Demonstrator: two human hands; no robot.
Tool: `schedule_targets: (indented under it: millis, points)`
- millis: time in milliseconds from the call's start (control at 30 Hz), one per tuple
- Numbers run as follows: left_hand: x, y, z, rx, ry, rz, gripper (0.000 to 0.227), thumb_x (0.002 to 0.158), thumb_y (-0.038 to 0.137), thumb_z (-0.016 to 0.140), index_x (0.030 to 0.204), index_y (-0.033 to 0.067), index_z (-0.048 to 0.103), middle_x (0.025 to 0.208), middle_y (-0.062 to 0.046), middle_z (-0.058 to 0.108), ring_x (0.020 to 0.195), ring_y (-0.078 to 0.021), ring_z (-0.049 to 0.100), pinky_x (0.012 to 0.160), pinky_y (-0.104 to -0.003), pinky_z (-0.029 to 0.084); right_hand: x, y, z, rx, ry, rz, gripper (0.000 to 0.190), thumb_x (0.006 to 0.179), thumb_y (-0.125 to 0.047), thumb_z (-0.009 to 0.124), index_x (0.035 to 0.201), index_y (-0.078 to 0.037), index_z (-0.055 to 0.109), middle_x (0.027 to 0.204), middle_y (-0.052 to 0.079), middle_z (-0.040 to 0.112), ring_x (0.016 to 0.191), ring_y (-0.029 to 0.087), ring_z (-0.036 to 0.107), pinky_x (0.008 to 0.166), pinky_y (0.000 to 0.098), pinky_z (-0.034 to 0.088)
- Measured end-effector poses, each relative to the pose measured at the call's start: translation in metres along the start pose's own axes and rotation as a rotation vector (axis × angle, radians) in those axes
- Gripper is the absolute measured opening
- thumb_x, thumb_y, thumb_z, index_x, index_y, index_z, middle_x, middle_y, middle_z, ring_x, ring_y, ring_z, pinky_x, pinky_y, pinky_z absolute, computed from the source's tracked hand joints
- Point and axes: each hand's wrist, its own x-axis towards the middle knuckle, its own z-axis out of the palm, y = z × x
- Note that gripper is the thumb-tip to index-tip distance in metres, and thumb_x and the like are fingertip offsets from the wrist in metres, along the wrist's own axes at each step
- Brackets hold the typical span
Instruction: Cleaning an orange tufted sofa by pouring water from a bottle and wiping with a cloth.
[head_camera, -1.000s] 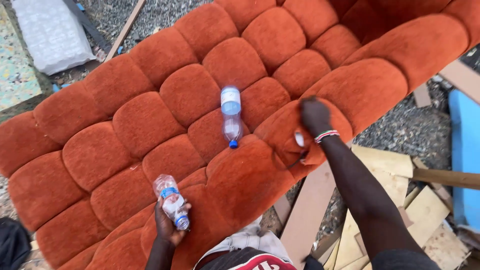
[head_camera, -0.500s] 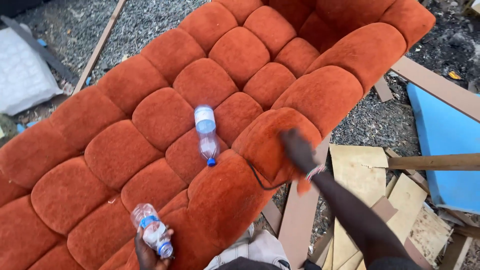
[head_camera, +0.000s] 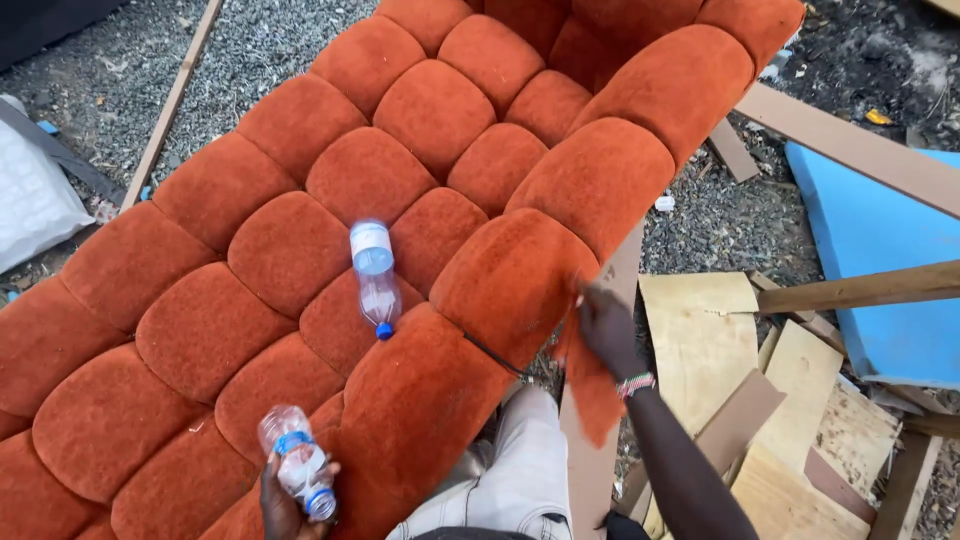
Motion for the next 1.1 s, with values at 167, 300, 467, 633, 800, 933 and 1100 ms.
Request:
schedule_targets:
  millis: [167, 300, 467, 633, 800, 933, 1100]
  points:
    - [-0.017, -0.019, 0.026, -0.008, -0.030, -0.027, 0.064, 0.100, 0.073, 0.068, 0.116, 0.0107, 0.071, 0.098, -0.017, 0.079, 0.078, -0.0300, 0.078, 0.069, -0.031, 0.061, 0.096, 0.012, -0.029, 0.005, 0.207, -0.244, 0.044, 0.115, -0.017, 0.053, 0.158, -0.017, 0.061, 0.095, 0.020, 0.059, 0.087, 0.039, 0.060, 0.069, 0.0501, 0.046]
    - [-0.028, -0.040, 0.036, -0.075, 0.009, 0.051, 0.065, 0.098, 0.071, 0.070, 0.117, 0.0094, 0.067, 0.095, -0.017, 0.077, 0.073, -0.0294, 0.078, 0.039, -0.025, 0.050, 0.163, -0.018, -0.016, -0.156, 0.142, -0.200, 0.037, 0.103, -0.007, 0.058, 0.135, -0.014, 0.076, 0.110, 0.017, 0.046, 0.070, 0.039, 0.052, 0.052, 0.0528, 0.042]
    - [-0.016, -0.079, 0.037, -0.132, 0.209, 0.180, 0.081, 0.103, 0.073, 0.063, 0.123, -0.0064, 0.067, 0.100, -0.027, 0.077, 0.071, -0.0375, 0.076, 0.057, -0.037, 0.059, 0.253, -0.058, 0.029, -0.518, -0.503, -0.190, 0.027, 0.098, -0.007, 0.046, 0.103, -0.004, 0.072, 0.116, 0.016, 0.055, 0.096, 0.047, 0.069, 0.064, 0.0683, 0.054]
    - [-0.006, -0.109, 0.018, -0.215, 0.185, 0.060, 0.087, 0.104, 0.081, 0.059, 0.126, -0.0021, 0.069, 0.116, -0.029, 0.078, 0.088, -0.0431, 0.078, 0.064, -0.041, 0.062, 0.322, -0.030, 0.142, -0.548, -0.634, -0.340, 0.022, 0.093, -0.005, 0.056, 0.099, -0.007, 0.077, 0.104, 0.016, 0.073, 0.091, 0.044, 0.073, 0.068, 0.0567, 0.059]
    - [0.001, -0.108, -0.010, -0.404, -0.611, -0.294, 0.132, 0.087, 0.107, 0.060, 0.165, 0.0028, 0.035, 0.155, -0.031, 0.055, 0.109, -0.0386, 0.079, 0.091, -0.043, 0.065, 0.347, 0.004, 0.219, -0.580, -0.713, -0.437, 0.033, 0.097, -0.007, 0.052, 0.113, -0.015, 0.079, 0.114, 0.017, 0.076, 0.098, 0.042, 0.078, 0.078, 0.0569, 0.066]
    - [-0.042, -0.130, 0.014, -0.434, -0.313, -0.158, 0.119, 0.093, 0.099, 0.061, 0.156, -0.0012, 0.045, 0.138, -0.031, 0.063, 0.109, -0.0392, 0.073, 0.086, -0.049, 0.058, 0.336, -0.035, 0.177, -0.759, -1.225, -0.273, 0.045, 0.093, -0.016, 0.070, 0.138, -0.015, 0.074, 0.146, 0.010, 0.069, 0.130, 0.035, 0.069, 0.098, 0.0530, 0.062]
    - [-0.049, -0.120, 0.085, -0.386, 0.044, -0.117, 0.112, 0.089, 0.101, 0.059, 0.138, 0.0016, 0.071, 0.103, -0.016, 0.083, 0.061, -0.0281, 0.075, 0.049, -0.048, 0.056, 0.332, -0.054, 0.131, -0.775, -1.246, -0.260, 0.033, 0.096, -0.013, 0.062, 0.126, -0.009, 0.075, 0.128, 0.014, 0.076, 0.110, 0.038, 0.075, 0.085, 0.0516, 0.063]
